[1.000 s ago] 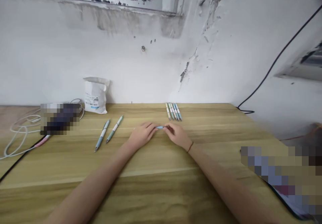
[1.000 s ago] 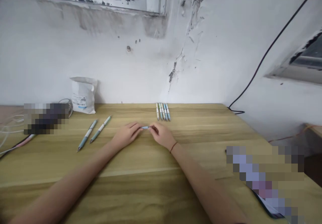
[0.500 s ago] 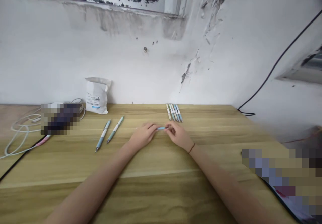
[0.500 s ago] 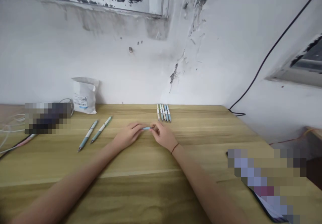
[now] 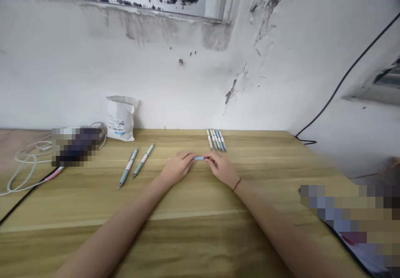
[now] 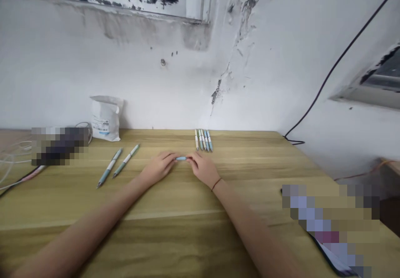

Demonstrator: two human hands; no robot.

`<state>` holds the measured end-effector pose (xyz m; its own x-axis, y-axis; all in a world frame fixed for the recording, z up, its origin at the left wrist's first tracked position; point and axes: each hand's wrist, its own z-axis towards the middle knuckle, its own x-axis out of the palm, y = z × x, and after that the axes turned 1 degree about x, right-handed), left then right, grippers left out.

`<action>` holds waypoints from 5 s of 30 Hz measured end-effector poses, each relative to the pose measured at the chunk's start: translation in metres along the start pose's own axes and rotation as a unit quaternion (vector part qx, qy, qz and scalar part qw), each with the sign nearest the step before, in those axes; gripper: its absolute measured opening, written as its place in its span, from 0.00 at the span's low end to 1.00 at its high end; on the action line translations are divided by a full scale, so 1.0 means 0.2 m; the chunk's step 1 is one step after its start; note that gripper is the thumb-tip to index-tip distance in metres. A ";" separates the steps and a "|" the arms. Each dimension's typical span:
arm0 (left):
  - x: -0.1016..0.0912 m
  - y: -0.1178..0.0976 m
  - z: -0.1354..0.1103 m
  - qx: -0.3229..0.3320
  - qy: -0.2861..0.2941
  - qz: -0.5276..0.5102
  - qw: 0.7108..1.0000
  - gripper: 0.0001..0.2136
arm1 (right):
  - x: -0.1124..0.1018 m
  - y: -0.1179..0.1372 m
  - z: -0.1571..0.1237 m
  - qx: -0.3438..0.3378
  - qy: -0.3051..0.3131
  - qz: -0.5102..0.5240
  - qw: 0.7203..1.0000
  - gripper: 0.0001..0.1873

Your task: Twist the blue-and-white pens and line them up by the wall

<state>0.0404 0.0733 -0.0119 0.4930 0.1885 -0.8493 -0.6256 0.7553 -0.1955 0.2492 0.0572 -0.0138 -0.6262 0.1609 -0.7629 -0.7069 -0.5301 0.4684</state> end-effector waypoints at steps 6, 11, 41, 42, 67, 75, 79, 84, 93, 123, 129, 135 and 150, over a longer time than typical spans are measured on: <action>0.00 0.00 0.00 -0.001 0.000 0.001 1.000 0.13 | -0.01 0.01 0.00 0.015 0.014 -0.046 0.999 0.11; 0.01 0.01 0.00 0.006 0.002 0.011 1.000 0.13 | -0.01 0.02 0.00 -0.029 0.010 -0.072 0.997 0.10; -0.11 0.14 -0.03 -0.021 -0.124 0.123 0.984 0.11 | -0.01 -0.05 0.03 0.125 -0.054 0.113 0.984 0.18; -0.10 0.14 -0.03 -0.023 -0.123 0.120 0.985 0.11 | -0.02 -0.05 0.03 0.127 -0.057 0.119 0.983 0.19; 0.43 -0.19 0.53 -0.104 0.019 0.027 0.994 0.22 | -0.15 -0.38 0.02 0.188 -0.078 -0.251 0.946 0.12; 0.45 -0.18 0.53 -0.098 0.015 0.028 0.995 0.20 | -0.14 -0.36 0.04 0.177 -0.066 -0.252 0.949 0.11; 0.45 -0.17 0.54 -0.091 0.009 0.028 0.995 0.21 | -0.14 -0.36 0.04 0.185 -0.072 -0.253 0.947 0.11; 0.46 -0.16 0.54 -0.066 0.028 0.015 0.997 0.21 | -0.14 -0.37 0.04 0.175 -0.061 -0.240 0.953 0.12; 0.46 -0.17 0.50 -0.076 0.024 0.018 0.997 0.21 | -0.13 -0.37 0.04 0.139 -0.050 -0.239 0.960 0.12; 0.21 -0.12 0.24 -0.044 0.055 -0.038 0.997 0.22 | -0.12 -0.43 0.06 0.145 -0.070 -0.170 0.972 0.14; 0.26 -0.12 0.27 -0.127 0.054 -0.014 0.990 0.29 | -0.11 -0.45 0.06 0.151 -0.066 -0.167 0.972 0.13; 0.41 -0.12 0.47 -0.139 0.022 0.009 0.990 0.33 | -0.11 -0.43 0.06 0.132 -0.060 -0.164 0.976 0.14; 0.39 -0.06 0.47 -0.104 -0.007 -0.006 0.995 0.22 | -0.11 -0.43 0.06 0.095 -0.079 -0.184 0.975 0.17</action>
<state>0.1425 0.1381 -0.0303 0.5084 0.1909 -0.8397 -0.7307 0.6116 -0.3034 0.3202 0.1093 -0.0328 -0.3513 0.4445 -0.8240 -0.9319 -0.2511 0.2619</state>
